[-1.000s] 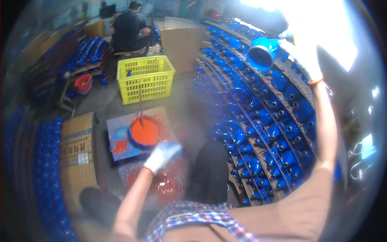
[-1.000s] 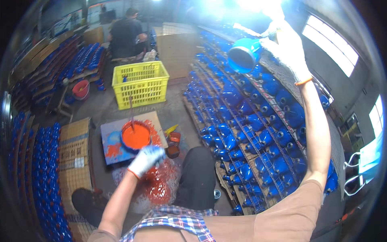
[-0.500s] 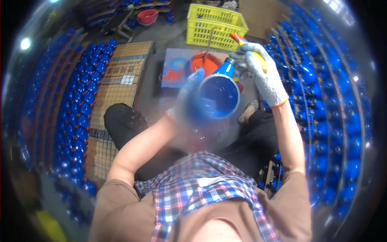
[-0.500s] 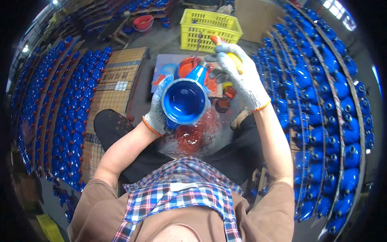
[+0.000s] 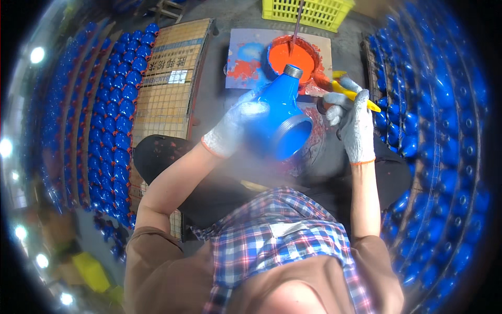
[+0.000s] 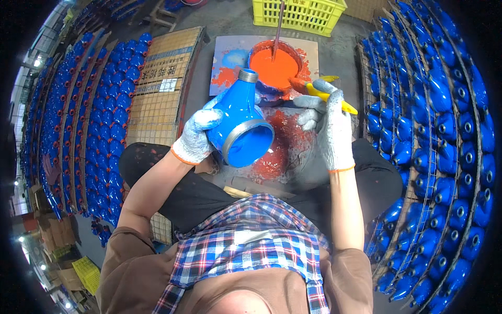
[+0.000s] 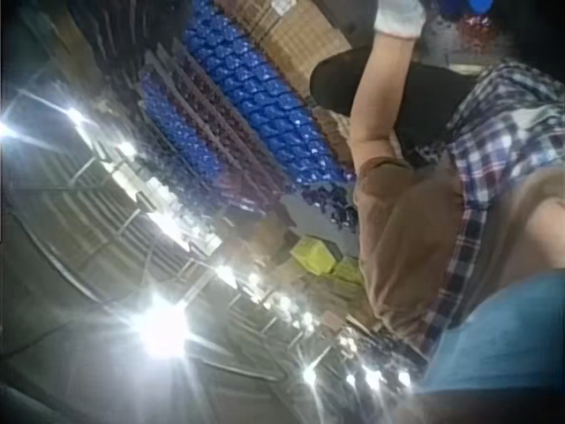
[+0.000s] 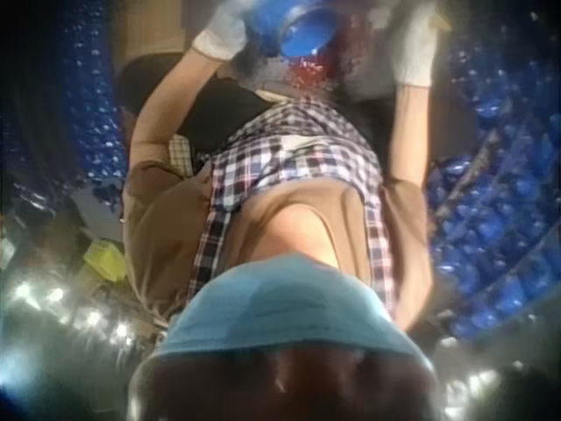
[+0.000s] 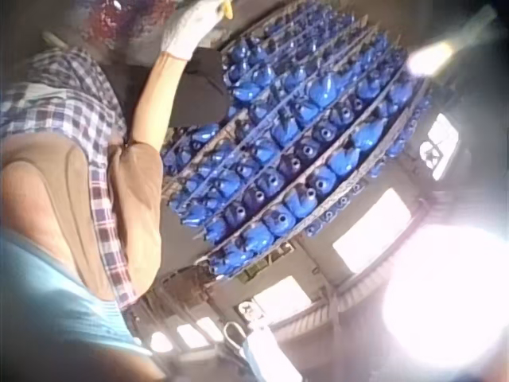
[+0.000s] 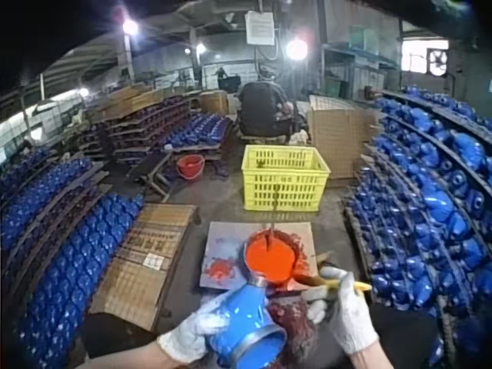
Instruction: Painting a blue plastic component using a brush and orange paint.
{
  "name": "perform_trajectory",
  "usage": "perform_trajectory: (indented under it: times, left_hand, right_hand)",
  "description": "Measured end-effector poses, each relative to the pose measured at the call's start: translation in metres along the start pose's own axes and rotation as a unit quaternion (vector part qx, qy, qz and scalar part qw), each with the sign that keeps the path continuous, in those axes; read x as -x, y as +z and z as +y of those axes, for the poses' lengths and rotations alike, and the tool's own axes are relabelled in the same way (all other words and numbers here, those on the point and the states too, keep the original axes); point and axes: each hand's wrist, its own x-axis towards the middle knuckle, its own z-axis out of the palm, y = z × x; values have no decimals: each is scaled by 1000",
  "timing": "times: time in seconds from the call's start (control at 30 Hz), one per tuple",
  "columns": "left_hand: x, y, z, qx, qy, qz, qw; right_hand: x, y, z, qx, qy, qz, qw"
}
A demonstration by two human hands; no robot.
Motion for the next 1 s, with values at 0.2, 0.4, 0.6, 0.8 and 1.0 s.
perform_trajectory:
  times: [0.2,0.4,0.6,0.8,1.0]
  left_hand:
    - [-5,-5,-6,60,-8,-5,998]
    - [-5,-23,-25,98,-19,36,994]
    - [-1,-25,-17,249,-46,63,965]
    - [-6,-53,-27,209,79,58,973]
    - [2,-66,-32,181,25,105,978]
  right_hand:
    - [6,16,7,23,7,29,999]
    - [5,19,14,110,-31,7,993]
    - [-23,-6,25,119,-9,66,991]
    - [-56,-25,35,21,25,134,990]
    - [-87,-19,58,295,-126,147,936]
